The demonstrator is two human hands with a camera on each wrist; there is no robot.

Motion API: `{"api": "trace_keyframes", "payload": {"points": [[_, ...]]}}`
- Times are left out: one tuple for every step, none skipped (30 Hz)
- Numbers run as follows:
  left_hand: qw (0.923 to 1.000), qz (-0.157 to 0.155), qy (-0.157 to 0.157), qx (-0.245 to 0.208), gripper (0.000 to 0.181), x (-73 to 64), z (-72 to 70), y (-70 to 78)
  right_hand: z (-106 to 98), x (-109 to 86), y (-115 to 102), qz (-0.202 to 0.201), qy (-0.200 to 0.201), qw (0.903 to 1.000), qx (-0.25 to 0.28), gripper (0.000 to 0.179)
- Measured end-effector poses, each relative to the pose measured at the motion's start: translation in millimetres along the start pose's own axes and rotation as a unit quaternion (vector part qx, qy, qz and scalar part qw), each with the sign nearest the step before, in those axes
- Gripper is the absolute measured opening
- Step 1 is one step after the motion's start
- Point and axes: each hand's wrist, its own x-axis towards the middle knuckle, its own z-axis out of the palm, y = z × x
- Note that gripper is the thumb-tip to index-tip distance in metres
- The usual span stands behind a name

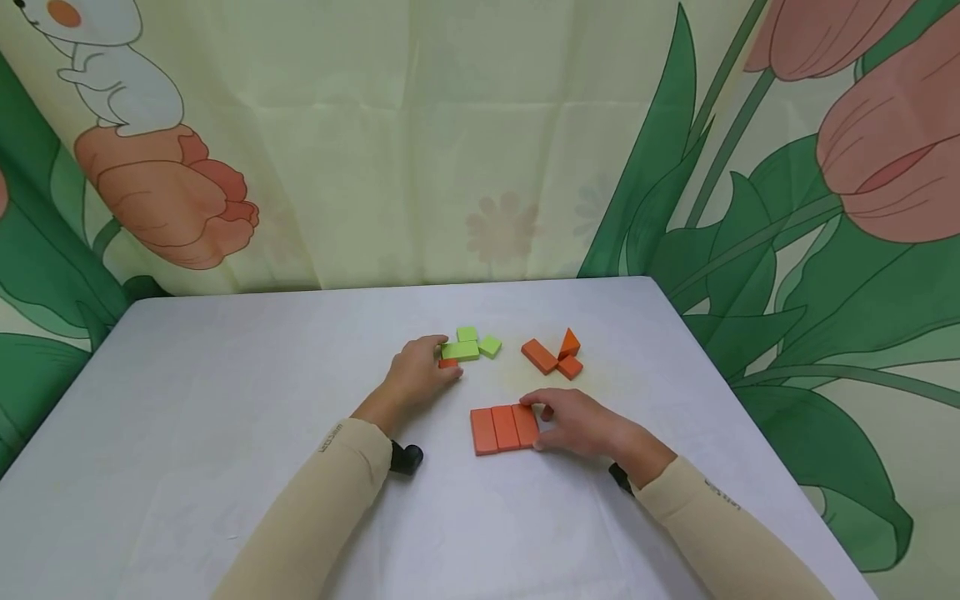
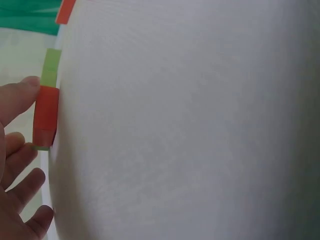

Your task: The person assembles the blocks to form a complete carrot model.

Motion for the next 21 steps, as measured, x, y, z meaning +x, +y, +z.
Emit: {"api": "trace_keyframes", "payload": {"points": [[1.0000, 0.001, -0.001, -0.001, 0.064, 0.2, -0.1, -0.6, -0.1, -0.2, 0.3, -0.001, 0.000, 1.0000, 0.002, 0.059], [1.0000, 0.003, -0.002, -0.002, 0.064, 0.3, -0.2, -1.1, -0.1, -0.6, 0.6, -0.002, 0.001, 1.0000, 0.003, 0.059], [1.0000, 0.007, -0.004, -0.005, 0.063, 0.1, -0.6, -1.4, -0.4, -1.2, 0.6, -0.003, 0.002, 1.0000, 0.004, 0.059], [0.9999, 0.008, -0.006, -0.007, 0.062, -0.4, -1.2, -1.5, -0.5, -1.5, 0.7, -0.005, 0.003, 1.0000, 0.004, 0.059], [0.9999, 0.008, -0.008, -0.010, 0.062, -0.9, -1.8, -1.6, -0.7, -1.8, 0.8, -0.007, 0.004, 1.0000, 0.005, 0.058], [0.9998, 0.007, -0.011, -0.012, 0.062, -1.5, -2.6, -1.5, -1.0, -2.2, 0.8, -0.008, 0.005, 0.9999, 0.005, 0.058], [0.9998, 0.007, -0.014, -0.011, 0.062, -2.1, -3.3, -1.6, -1.3, -2.7, 0.9, -0.009, 0.006, 0.9999, 0.005, 0.058], [0.9998, 0.007, -0.017, -0.009, 0.062, -2.6, -3.8, -1.6, -1.6, -3.0, 0.7, -0.009, 0.007, 0.9999, 0.005, 0.058], [0.9998, 0.005, -0.020, -0.007, 0.063, -2.8, -4.1, -1.7, -1.9, -3.2, 0.5, -0.009, 0.007, 0.9999, 0.006, 0.058], [0.9997, 0.003, -0.023, -0.005, 0.064, -2.8, -4.5, -1.8, -2.0, -3.2, 0.6, -0.009, 0.007, 0.9999, 0.005, 0.058], [0.9997, 0.003, -0.024, -0.003, 0.066, -2.4, -4.6, -2.0, -2.1, -3.3, 0.5, -0.009, 0.006, 0.9999, 0.005, 0.058], [0.9997, 0.003, -0.023, 0.000, 0.066, -1.8, -4.2, -2.2, -2.0, -3.3, 0.4, -0.007, 0.005, 0.9999, 0.004, 0.057], [0.9997, 0.004, -0.022, 0.004, 0.067, -1.1, -3.7, -2.1, -1.9, -3.4, 0.1, -0.006, 0.005, 1.0000, 0.005, 0.057], [0.9998, 0.003, -0.020, 0.006, 0.067, -0.3, -3.0, -1.8, -1.6, -3.4, -0.2, -0.006, 0.004, 1.0000, 0.006, 0.057], [0.9998, 0.004, -0.018, 0.008, 0.067, 0.4, -2.4, -1.0, -1.4, -3.4, -0.4, -0.006, 0.004, 1.0000, 0.007, 0.057], [0.9998, 0.004, -0.017, 0.009, 0.066, 0.7, -1.9, -0.1, -1.1, -3.4, -0.6, -0.006, 0.004, 1.0000, 0.007, 0.057], [0.9998, 0.004, -0.016, 0.011, 0.064, 1.1, -1.1, 0.9, -0.9, -3.4, -0.7, -0.005, 0.003, 0.9999, 0.008, 0.057], [0.9998, 0.003, -0.016, 0.015, 0.063, 1.2, -0.6, 2.1, -0.8, -3.6, -0.8, -0.005, 0.003, 0.9999, 0.008, 0.057], [0.9997, 0.003, -0.017, 0.019, 0.061, 1.1, -0.6, 3.3, -1.0, -3.8, -1.0, -0.006, 0.004, 0.9999, 0.008, 0.057], [0.9996, 0.002, -0.019, 0.021, 0.060, 1.0, -0.7, 4.1, -1.3, -4.0, -1.1, -0.007, 0.005, 0.9999, 0.007, 0.057], [0.9995, 0.002, -0.020, 0.024, 0.059, 0.8, -1.1, 5.0, -1.6, -4.2, -1.0, -0.008, 0.005, 0.9999, 0.005, 0.057]]}}
